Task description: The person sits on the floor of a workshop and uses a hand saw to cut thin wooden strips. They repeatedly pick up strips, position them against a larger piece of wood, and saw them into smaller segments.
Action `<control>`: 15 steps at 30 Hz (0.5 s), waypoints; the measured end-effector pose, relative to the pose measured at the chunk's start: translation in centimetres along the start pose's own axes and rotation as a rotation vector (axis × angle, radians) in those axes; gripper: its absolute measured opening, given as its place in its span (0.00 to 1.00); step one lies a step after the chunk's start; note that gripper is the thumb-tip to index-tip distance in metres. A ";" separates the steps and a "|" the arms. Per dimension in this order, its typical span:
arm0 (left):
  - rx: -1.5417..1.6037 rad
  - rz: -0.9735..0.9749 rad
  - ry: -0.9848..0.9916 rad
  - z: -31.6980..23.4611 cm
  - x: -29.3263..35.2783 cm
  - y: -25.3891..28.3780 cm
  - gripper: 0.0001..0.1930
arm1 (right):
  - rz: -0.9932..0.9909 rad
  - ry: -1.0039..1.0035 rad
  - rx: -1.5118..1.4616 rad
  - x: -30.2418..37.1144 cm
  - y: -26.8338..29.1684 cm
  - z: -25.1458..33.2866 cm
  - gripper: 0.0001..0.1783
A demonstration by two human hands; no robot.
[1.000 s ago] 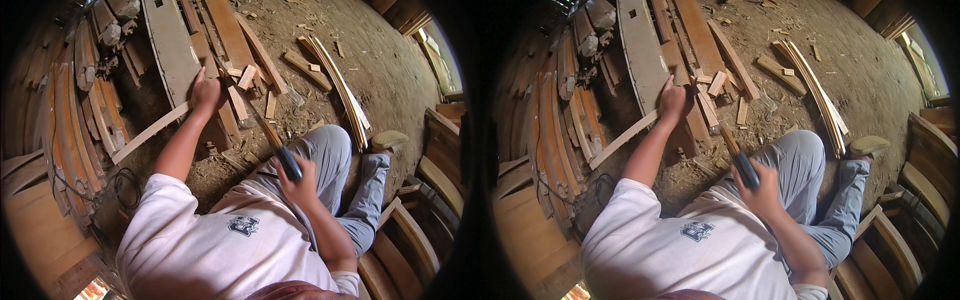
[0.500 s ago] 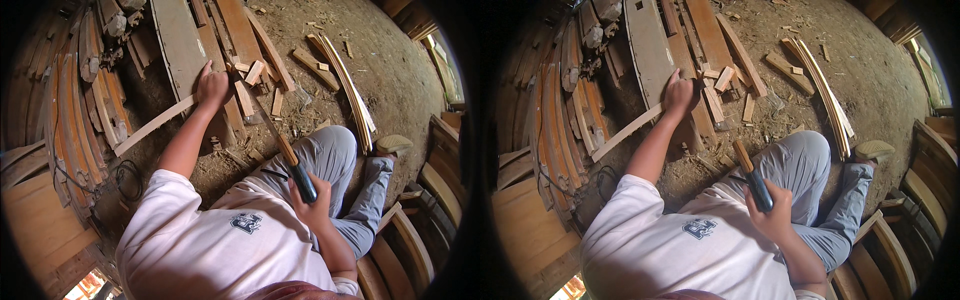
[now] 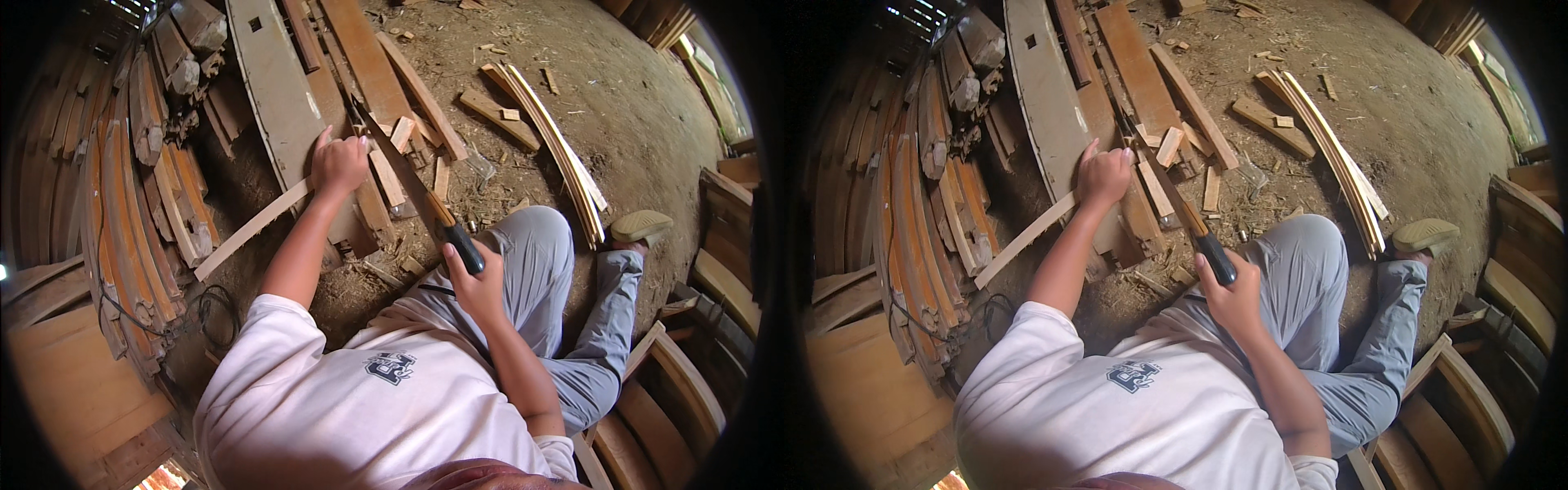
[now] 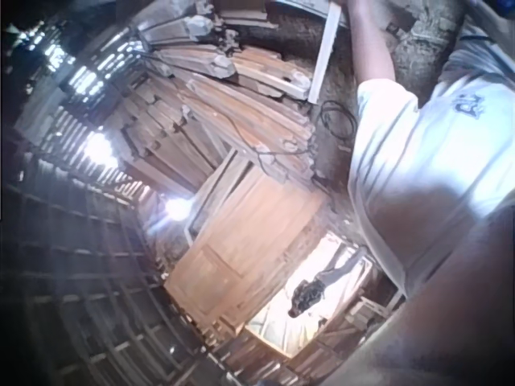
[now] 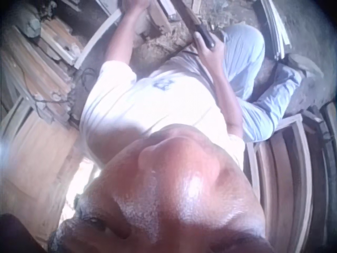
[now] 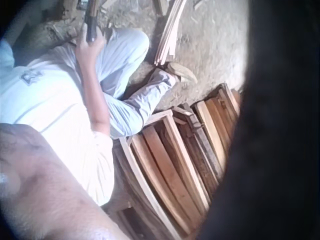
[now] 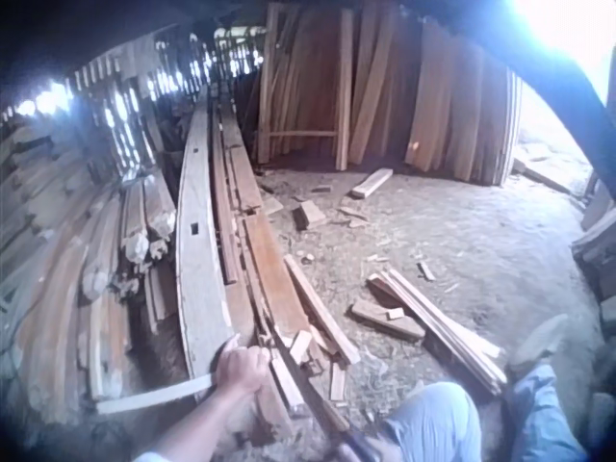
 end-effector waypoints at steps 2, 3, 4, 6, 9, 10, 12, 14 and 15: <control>0.020 0.031 -0.017 -0.4 -0.1 0.3 0.23 | -0.079 -0.142 -0.251 2.1 1.3 -1.0 0.16; 0.024 0.035 -0.028 -0.1 -0.1 0.5 0.23 | -0.092 -0.206 -0.372 2.4 2.2 0.6 0.16; 0.029 0.039 -0.039 0.3 0.0 0.7 0.23 | -0.116 -0.206 -0.393 2.9 3.2 1.3 0.16; 0.066 0.099 0.012 0.4 -0.3 1.6 0.18 | -0.175 -0.211 -0.445 4.1 5.1 1.8 0.15; 0.234 0.153 0.112 -2.8 -2.4 5.6 0.15 | -0.249 -0.171 -0.428 6.3 9.0 2.5 0.12; 0.383 0.180 0.114 -4.5 -4.1 7.4 0.14 | -0.316 -0.126 -0.422 7.4 10.0 1.7 0.13; 0.697 0.272 0.089 -8.9 -8.3 11.5 0.14 | -0.445 -0.140 -0.484 8.0 11.1 3.1 0.15; 0.913 0.249 0.044 -14.6 -12.4 15.9 0.15 | -0.535 -0.113 -0.496 8.6 12.0 3.1 0.17; 0.935 0.206 -0.053 -15.8 -15.2 17.4 0.16 | -0.572 -0.099 -0.473 8.7 12.3 3.3 0.19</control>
Point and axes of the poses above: each hand's wrist, its own x-axis away from the middle knuckle, its own y-axis out of the back of the hand, z = x × y, the point moved 1 cm from there along -x, towards the middle knuckle, and after that the axes turned 13 degrees about y, right-handed, at the moved point
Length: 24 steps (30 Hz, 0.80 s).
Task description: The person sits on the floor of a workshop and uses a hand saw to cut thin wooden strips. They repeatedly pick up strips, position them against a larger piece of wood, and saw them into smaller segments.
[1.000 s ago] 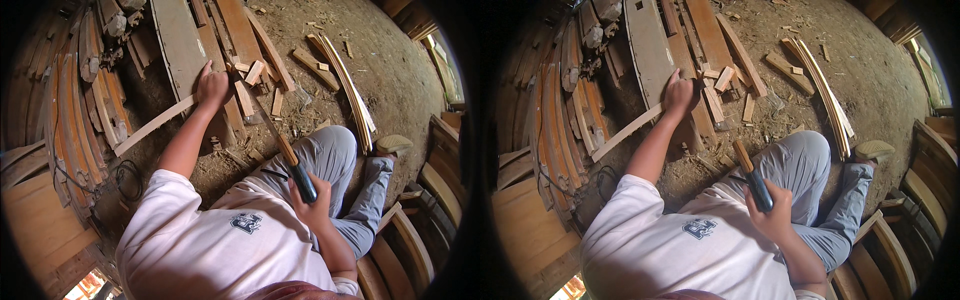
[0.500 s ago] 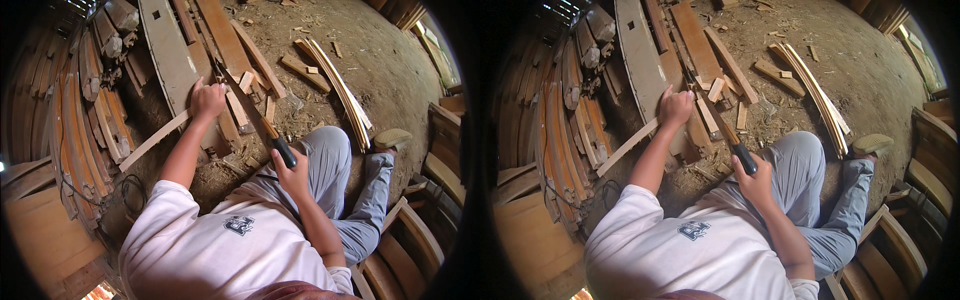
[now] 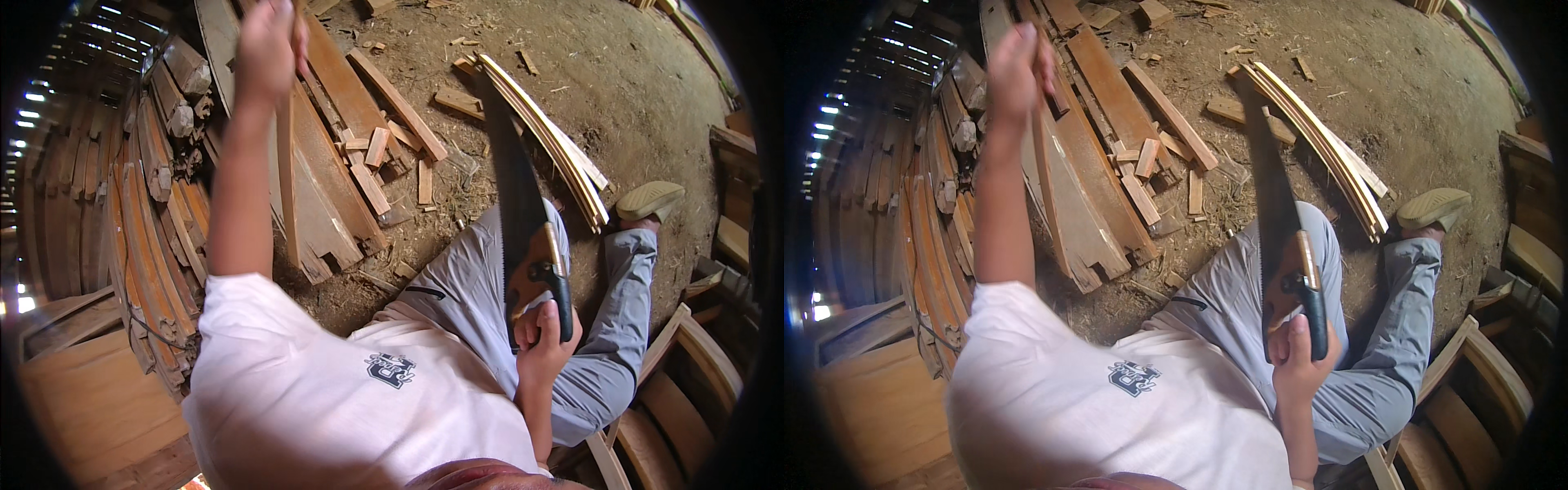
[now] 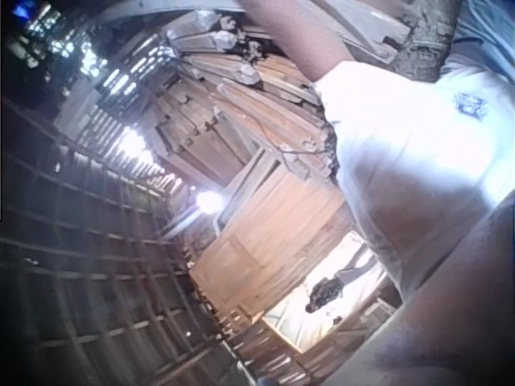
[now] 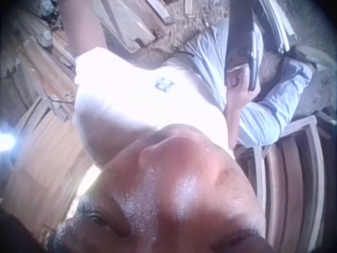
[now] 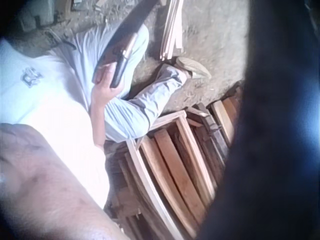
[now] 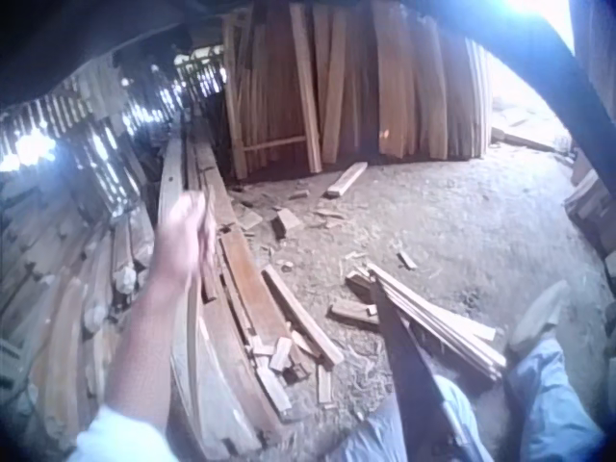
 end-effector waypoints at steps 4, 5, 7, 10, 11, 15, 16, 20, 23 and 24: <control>0.313 -0.270 0.052 -1.1 -15.2 1.3 0.21 | -0.134 0.023 -0.091 -0.7 0.8 0.3 0.19; 0.378 -0.302 0.056 -0.1 -17.3 -0.4 0.20 | -0.167 0.020 -0.110 -0.6 1.6 0.3 0.19; 0.407 -0.374 0.204 2.1 -20.2 -3.6 0.22 | -0.236 0.016 -0.147 -0.1 2.9 0.4 0.19; 0.420 -0.432 0.143 8.9 -23.9 -5.6 0.17 | -0.250 0.049 -0.141 0.3 3.7 1.1 0.19; 0.441 -0.428 0.161 10.3 -24.0 -6.5 0.15 | -0.259 0.064 -0.142 0.4 4.0 1.2 0.19; 0.341 -0.582 0.255 16.2 -24.9 -8.1 0.15 | -0.313 0.104 -0.097 0.4 4.4 2.1 0.20; 0.359 -0.579 0.305 17.3 -25.2 -8.7 0.15 | -0.327 0.119 -0.087 0.3 4.4 2.2 0.20; -0.014 -0.647 0.385 24.1 -28.6 -3.3 0.25 | -0.298 0.123 -0.109 -0.5 5.4 2.3 0.19; -0.837 -1.018 0.292 28.2 -28.8 -5.3 0.33 | -0.311 0.113 -0.127 -0.7 6.5 2.0 0.18; -0.932 -0.916 0.283 28.1 -28.4 -7.2 0.33 | -0.333 0.115 -0.114 -0.8 6.5 2.0 0.18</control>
Point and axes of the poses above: each hand's wrist, its own x-axis away from the middle knuckle, its own y-axis out of the back of the hand, z = x × y, the point moved 1 cm from there along -x, towards the middle knuckle, and after that the axes turned 13 degrees about y, right-handed, at the moved point
